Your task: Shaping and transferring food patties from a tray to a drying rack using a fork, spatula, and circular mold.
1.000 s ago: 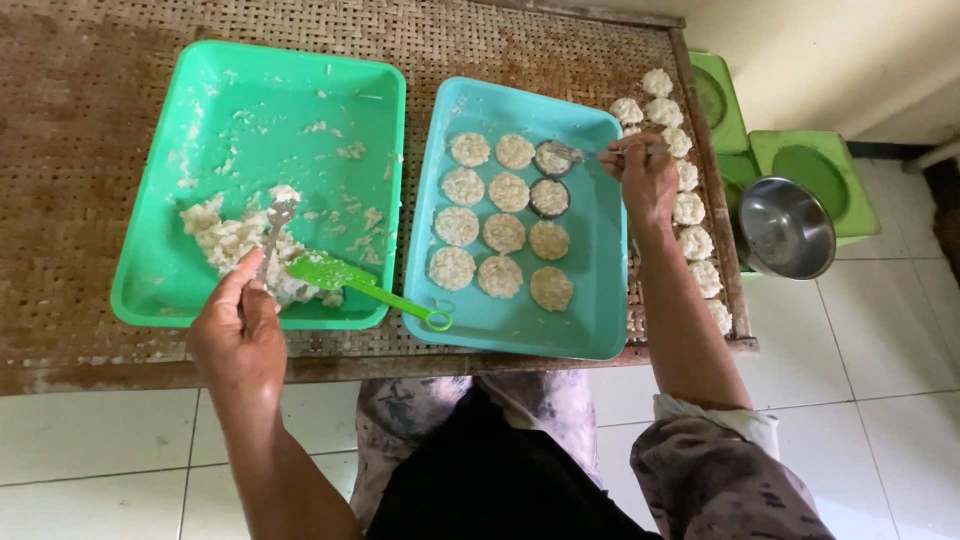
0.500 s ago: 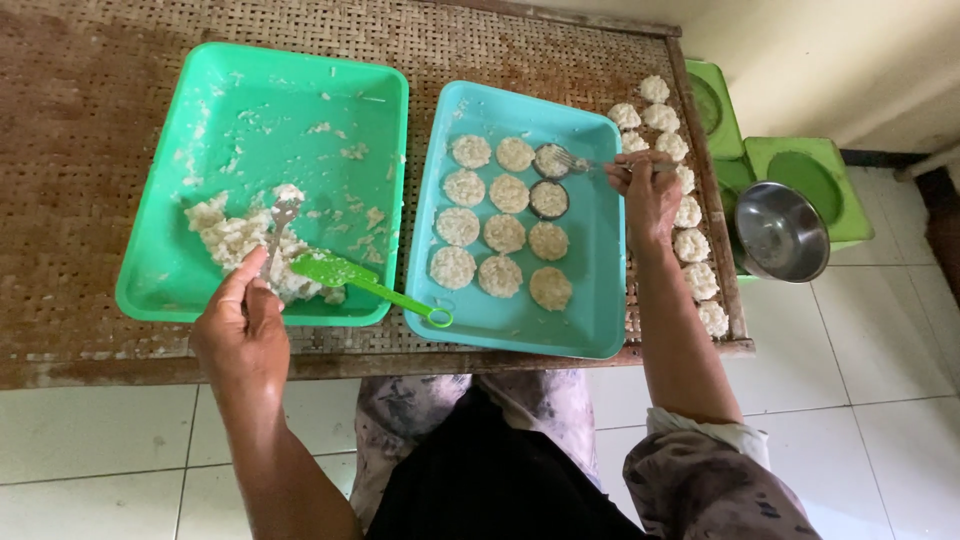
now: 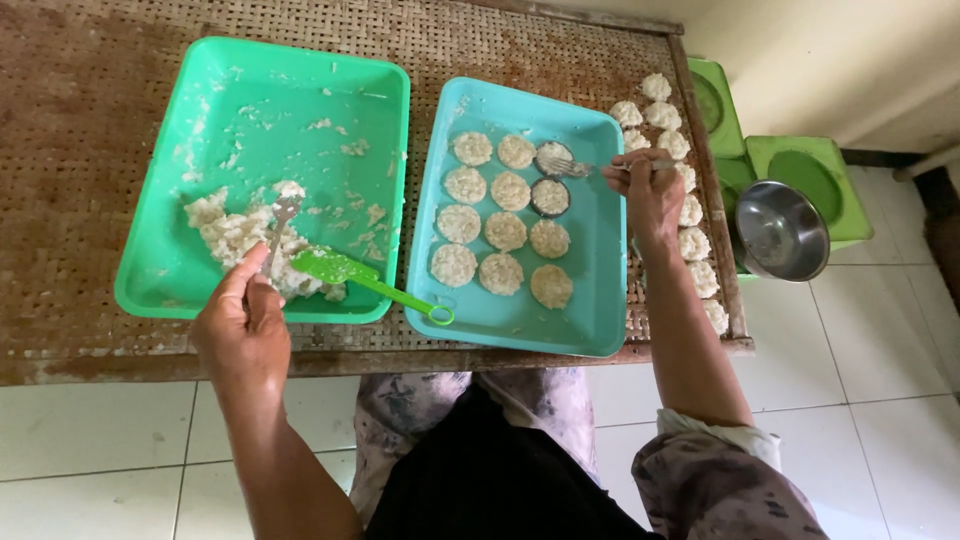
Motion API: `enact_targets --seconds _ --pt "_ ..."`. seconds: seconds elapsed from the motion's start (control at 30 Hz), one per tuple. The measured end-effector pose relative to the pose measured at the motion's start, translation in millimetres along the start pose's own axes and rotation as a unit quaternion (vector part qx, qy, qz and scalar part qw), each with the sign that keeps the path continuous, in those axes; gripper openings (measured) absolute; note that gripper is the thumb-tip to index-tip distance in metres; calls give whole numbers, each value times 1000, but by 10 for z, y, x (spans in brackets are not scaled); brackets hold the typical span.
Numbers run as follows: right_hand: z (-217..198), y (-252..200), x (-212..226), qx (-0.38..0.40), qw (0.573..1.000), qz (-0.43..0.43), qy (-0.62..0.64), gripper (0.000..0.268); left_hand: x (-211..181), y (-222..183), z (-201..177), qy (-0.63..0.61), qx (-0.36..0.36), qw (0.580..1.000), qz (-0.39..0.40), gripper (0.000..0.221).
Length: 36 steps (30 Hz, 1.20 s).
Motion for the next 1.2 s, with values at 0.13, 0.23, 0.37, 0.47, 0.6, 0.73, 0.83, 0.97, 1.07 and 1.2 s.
enact_targets --seconds 0.13,0.23,0.37,0.47,0.6,0.73,0.83,0.97,1.07,1.2 --pt "-103 74 -175 -9 1000 15 4 23 -52 -9 -12 19 3 1000 -11 36" --pt "-70 105 -101 -21 999 31 21 20 -30 0 -13 16 -4 1000 2 35" --pt "-38 208 -202 -16 1000 11 23 22 -40 4 -12 34 3 999 -1 35" --pt "-48 308 -281 -16 999 14 29 22 -59 3 -42 28 4 1000 -9 36" --pt "-14 344 -310 -47 997 34 43 27 -138 -8 -58 13 1 1000 -11 37" --pt "30 340 -392 -39 996 35 67 23 -16 10 -7 26 10 1000 -6 36" --pt "73 277 -229 -36 998 34 44 22 -12 7 -24 27 -2 1000 4 36" --pt "64 290 -308 -16 998 32 44 22 -74 -9 -31 13 7 1000 -2 37" --pt "9 309 -360 -3 999 35 36 21 -65 -19 -43 8 8 1000 2 36" --pt "-140 189 -143 -5 999 37 24 21 -47 -47 -107 16 8 1000 -10 36"
Point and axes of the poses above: each hand's wrist, its own y-axis towards the middle knuckle, its own z-axis out of the palm, x = y × z, the point moved 4 cm from there along y, towards the middle knuckle, and after that the axes turned 10 degrees about y, right-handed, at the moved point
